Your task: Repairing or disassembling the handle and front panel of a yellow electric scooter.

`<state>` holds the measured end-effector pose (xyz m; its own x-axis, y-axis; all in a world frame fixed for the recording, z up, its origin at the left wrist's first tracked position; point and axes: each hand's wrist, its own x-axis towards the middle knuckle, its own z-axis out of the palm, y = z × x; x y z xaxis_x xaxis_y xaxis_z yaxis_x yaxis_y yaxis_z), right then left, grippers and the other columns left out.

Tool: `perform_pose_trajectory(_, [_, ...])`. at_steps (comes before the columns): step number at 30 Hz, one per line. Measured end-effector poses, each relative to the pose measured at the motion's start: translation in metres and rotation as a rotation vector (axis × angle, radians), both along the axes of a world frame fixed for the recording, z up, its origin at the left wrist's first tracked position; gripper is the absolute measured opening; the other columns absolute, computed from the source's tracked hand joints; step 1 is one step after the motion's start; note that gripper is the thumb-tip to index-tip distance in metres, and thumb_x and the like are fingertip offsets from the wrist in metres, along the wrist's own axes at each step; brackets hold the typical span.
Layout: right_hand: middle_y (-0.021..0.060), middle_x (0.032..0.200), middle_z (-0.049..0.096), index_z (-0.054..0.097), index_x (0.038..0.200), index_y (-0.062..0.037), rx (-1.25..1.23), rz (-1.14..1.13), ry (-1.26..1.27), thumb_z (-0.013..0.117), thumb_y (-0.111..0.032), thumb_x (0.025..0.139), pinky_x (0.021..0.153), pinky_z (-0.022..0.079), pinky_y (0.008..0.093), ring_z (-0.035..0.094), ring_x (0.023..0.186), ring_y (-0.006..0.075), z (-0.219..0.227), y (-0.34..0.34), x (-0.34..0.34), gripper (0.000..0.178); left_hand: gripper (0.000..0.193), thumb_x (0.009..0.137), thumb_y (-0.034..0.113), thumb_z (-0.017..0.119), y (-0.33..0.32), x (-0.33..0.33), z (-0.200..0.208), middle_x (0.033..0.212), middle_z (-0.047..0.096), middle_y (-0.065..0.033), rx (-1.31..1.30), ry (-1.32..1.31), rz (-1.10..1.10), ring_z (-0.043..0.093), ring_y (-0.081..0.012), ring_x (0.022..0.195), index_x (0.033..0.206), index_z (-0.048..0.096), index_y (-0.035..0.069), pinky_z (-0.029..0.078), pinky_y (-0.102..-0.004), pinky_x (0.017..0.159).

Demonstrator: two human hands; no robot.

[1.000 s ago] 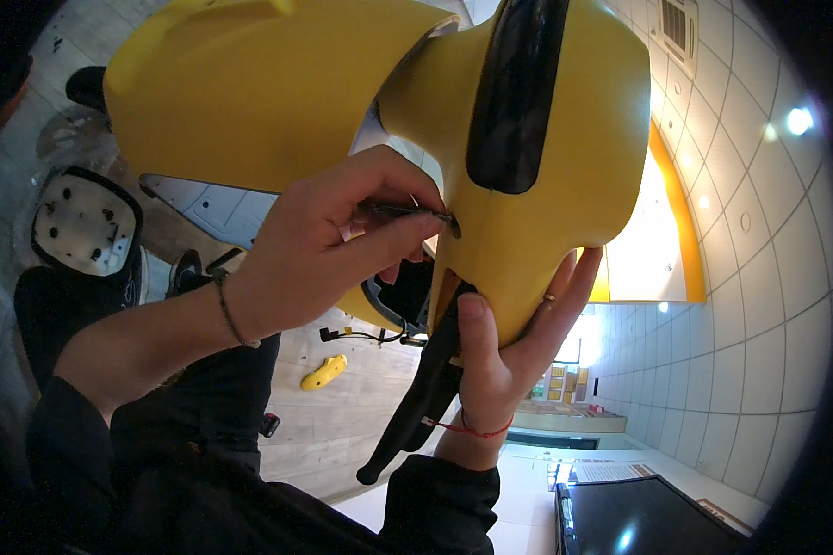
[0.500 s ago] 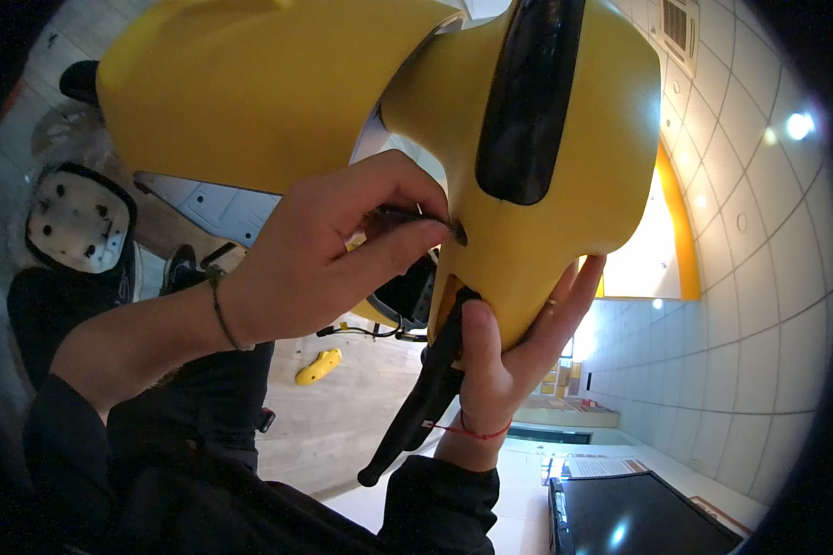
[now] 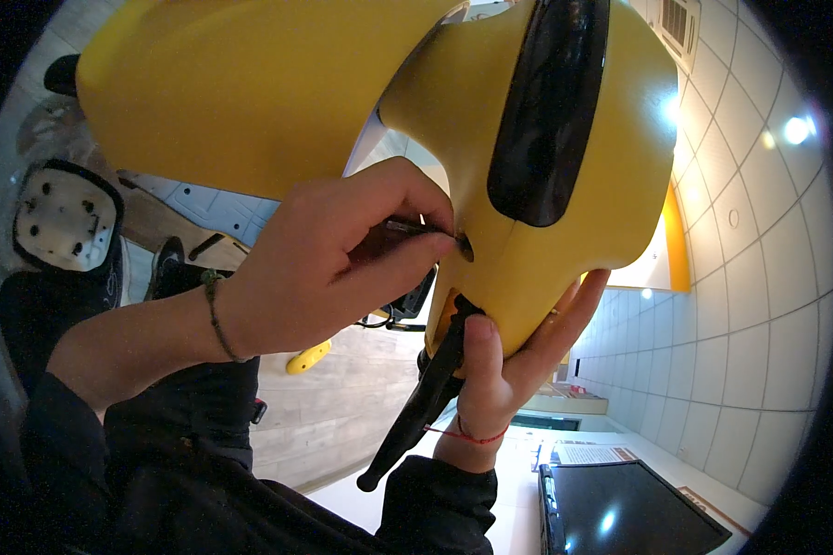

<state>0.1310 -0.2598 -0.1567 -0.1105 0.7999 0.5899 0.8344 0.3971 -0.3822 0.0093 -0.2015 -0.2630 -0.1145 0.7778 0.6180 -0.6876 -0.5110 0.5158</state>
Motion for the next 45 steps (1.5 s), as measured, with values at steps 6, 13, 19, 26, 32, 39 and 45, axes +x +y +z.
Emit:
perform_pose_trajectory(6, [0.0163,0.127,0.041,0.010,0.143,-0.0021,-0.001,-0.003,0.012,0.066,-0.040,0.069,0.097,0.035,0.0357,0.045,0.115,0.0272,0.002,0.001,-0.002,0.100,0.013,0.085,0.007,0.058,0.002,-0.001,0.002,0.076,0.061,-0.0071,0.014,0.011,-0.008,0.062,-0.0101,0.066,0.095,0.054,0.000,0.049,-0.0211,0.057])
perform_pose_trajectory(13, [0.0165,0.126,0.042,0.011,0.143,-0.0024,0.002,-0.045,-0.004,0.066,-0.045,0.069,0.095,0.037,0.0358,0.046,0.114,0.0273,-0.001,0.000,-0.003,0.102,0.015,0.086,0.010,0.060,0.002,0.000,0.000,0.078,0.060,-0.0071,-0.009,-0.016,-0.071,0.062,-0.0091,0.067,0.095,0.054,0.000,0.049,-0.0201,0.057])
perform_pose_trajectory(19, [0.0166,0.126,0.042,0.011,0.143,-0.0031,0.010,-0.067,-0.016,0.065,-0.046,0.068,0.095,0.038,0.0362,0.047,0.115,0.0278,0.000,-0.001,-0.003,0.102,0.016,0.084,0.010,0.064,-0.002,-0.002,0.004,0.080,0.061,-0.0064,-0.073,-0.038,-0.123,0.062,-0.0092,0.070,0.093,0.055,0.000,0.051,-0.0202,0.062])
perform_pose_trajectory(26, [0.0163,0.126,0.042,0.010,0.143,-0.0027,0.002,-0.053,-0.021,0.065,-0.048,0.067,0.094,0.039,0.0364,0.047,0.114,0.0276,0.000,0.001,-0.001,0.104,0.015,0.084,0.009,0.063,-0.002,-0.004,0.004,0.079,0.060,-0.0054,-0.089,-0.057,-0.235,0.062,-0.0089,0.072,0.092,0.055,0.000,0.051,-0.0199,0.063])
perform_pose_trajectory(32, [0.0164,0.126,0.041,0.010,0.143,-0.0022,0.003,-0.040,-0.011,0.066,-0.048,0.068,0.094,0.038,0.0359,0.046,0.115,0.0271,0.001,0.000,-0.001,0.104,0.013,0.085,0.009,0.061,-0.001,-0.004,0.005,0.077,0.060,-0.0063,-0.045,0.002,-0.141,0.061,-0.0084,0.069,0.091,0.054,0.000,0.050,-0.0207,0.060])
perform_pose_trajectory(39, [0.0165,0.127,0.041,0.009,0.143,-0.0021,-0.009,-0.030,0.001,0.067,-0.046,0.069,0.095,0.037,0.0358,0.046,0.115,0.0270,-0.001,0.000,-0.003,0.103,0.013,0.085,0.010,0.061,0.000,-0.008,0.004,0.076,0.061,-0.0078,-0.033,0.043,-0.072,0.063,-0.0118,0.067,0.090,0.053,0.000,0.049,-0.0223,0.057])
perform_pose_trajectory(45, [0.0168,0.128,0.041,0.009,0.143,-0.0023,0.001,-0.030,0.017,0.067,-0.045,0.069,0.096,0.036,0.0361,0.045,0.116,0.0274,0.001,-0.001,-0.003,0.103,0.012,0.085,0.009,0.059,0.002,-0.013,0.006,0.074,0.061,-0.0095,0.006,0.157,-0.045,0.063,-0.0163,0.064,0.091,0.051,0.000,0.046,-0.0244,0.053])
